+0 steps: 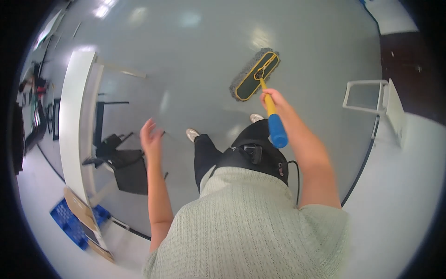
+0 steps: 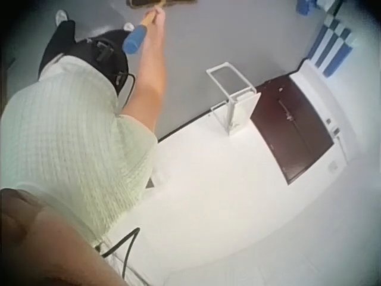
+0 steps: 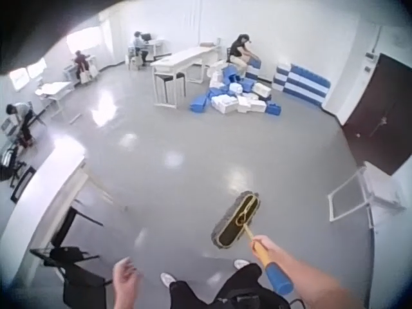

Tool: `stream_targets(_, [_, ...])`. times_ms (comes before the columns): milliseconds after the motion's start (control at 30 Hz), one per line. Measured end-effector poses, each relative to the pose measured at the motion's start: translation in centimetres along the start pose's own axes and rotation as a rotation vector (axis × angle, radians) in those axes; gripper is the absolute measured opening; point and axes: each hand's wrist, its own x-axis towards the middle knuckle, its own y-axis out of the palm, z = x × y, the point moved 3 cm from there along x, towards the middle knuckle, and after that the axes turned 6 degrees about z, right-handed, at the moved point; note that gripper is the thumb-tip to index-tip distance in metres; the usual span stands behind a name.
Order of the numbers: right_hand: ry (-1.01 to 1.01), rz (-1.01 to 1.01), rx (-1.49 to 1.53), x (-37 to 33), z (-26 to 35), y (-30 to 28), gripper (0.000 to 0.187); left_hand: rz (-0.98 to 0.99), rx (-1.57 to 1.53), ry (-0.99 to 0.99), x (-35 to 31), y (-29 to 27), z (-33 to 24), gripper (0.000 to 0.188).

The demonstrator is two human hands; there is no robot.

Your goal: Mop the floor of a laboratory or warehouse space using a large industrial dust mop.

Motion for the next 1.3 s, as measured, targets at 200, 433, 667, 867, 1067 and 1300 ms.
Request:
stream_targets(200, [0.114,0.004,-0.461,7.3,5.1,-7.8,0.012,0.548,-0.036,0.417,-10.1,27.2,-22.1,0.096])
stream_targets(433, [0.272,-0.017,-0.473,4.2,8.1,-10.1,0.014,0.05,-0.363,0.358,-15.9,38.9,-25.9,0.031])
stream_targets(667, [0.496,-0.015,-0.396,-0.6,4.3,-16.6,0.019,-0.21,-0.333,0.485,-29.5,37.4,-29.5,0.036])
stream_targets(867, [0.655,-0.039,-0.523,-10.0,3.0,-16.0,0.021,-0.3,-0.412,0.465,-38.9,39.2,-35.5,0.038])
stream_targets(1067, [0.699,0.033,-0.595,-12.2,-4.4,-18.2,0.022,-0.384,-0.309,0.393,-46.4,39.1,-34.2,0.04])
stream_targets(1300, [0.703,0.146,-0.763,-6.3,-8.6,-13.3,0.02,-0.566,-0.241,0.278,-41.7,39.6,-30.9,0.037])
